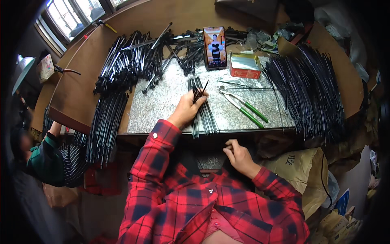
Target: Bundling and securing groups of thin black rods using pliers and fasteners at a workbench.
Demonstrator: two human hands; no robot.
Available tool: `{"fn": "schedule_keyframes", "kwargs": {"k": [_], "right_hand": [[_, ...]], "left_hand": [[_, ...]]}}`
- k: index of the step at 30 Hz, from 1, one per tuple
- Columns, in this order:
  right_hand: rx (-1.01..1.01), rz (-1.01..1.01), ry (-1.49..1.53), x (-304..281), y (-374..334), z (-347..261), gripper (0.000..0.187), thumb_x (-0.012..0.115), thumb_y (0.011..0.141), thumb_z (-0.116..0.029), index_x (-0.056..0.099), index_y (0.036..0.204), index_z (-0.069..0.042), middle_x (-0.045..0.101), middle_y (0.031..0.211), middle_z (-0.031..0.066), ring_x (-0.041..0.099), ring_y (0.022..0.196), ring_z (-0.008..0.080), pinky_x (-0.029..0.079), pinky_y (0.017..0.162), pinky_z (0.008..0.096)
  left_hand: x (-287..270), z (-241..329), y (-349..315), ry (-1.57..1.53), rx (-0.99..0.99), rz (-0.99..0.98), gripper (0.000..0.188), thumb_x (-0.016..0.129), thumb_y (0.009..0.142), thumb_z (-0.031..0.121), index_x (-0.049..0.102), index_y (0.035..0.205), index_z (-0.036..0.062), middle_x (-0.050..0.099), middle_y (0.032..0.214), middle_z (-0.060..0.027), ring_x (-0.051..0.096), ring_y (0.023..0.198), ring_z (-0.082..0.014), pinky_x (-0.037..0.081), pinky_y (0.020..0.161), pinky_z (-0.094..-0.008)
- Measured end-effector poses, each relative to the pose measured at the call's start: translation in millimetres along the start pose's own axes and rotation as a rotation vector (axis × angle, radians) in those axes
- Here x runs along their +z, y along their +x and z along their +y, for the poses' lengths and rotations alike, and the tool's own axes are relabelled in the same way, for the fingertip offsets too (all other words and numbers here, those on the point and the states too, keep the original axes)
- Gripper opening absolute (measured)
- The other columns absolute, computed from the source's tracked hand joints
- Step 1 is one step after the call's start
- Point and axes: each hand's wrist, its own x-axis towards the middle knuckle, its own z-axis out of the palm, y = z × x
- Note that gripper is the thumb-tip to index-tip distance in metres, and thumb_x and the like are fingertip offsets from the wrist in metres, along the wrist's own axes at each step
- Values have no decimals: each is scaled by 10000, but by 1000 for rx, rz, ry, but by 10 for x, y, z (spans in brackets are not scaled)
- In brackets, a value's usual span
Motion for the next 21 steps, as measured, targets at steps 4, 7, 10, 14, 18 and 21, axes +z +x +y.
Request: {"fn": "schedule_keyframes", "kwargs": {"k": [4,7,10,14,18,21], "right_hand": [[-29,67,127,-122,254,-342,266,608,880,-87,489,1097,11,623,714,131,637,628,241,485,563,317],[-46,68,200,-57,380,-341,267,608,882,-79,507,1108,21,606,671,105,612,572,179,474,538,281],[-39,61,279,-4,464,-398,153,593,891,-67,561,1004,30,588,630,74,585,542,123,464,516,246],[62,41,406,-8,510,-457,91,559,904,-91,573,910,-1,576,600,78,581,514,154,458,495,273],[89,31,502,18,548,-444,88,551,911,-81,564,902,5,563,600,58,555,505,120,446,487,254],[95,1,513,38,580,-489,83,547,915,-77,567,902,3,555,598,47,541,500,103,438,482,244]], "left_hand": [[-51,174,-42,528,337,216,291,680,837,189,598,1034,-9,636,891,-110,613,843,-225,469,775,-307],[-73,294,-232,792,-3,247,717,740,753,392,451,1190,-97,600,808,-195,590,745,-352,477,674,-416],[-52,431,-431,677,-363,179,829,743,756,389,352,1285,-115,600,662,-163,584,587,-347,471,553,-402],[-46,307,-594,269,-386,142,836,718,805,291,233,1348,-121,582,583,-108,587,507,-173,460,470,-311],[123,481,-579,-418,-510,119,891,687,843,119,34,1417,-76,640,776,-121,590,574,-123,468,491,-229],[193,426,-562,-479,-509,160,912,692,822,67,22,1426,-68,649,788,-133,615,604,-133,466,492,-226]]}}
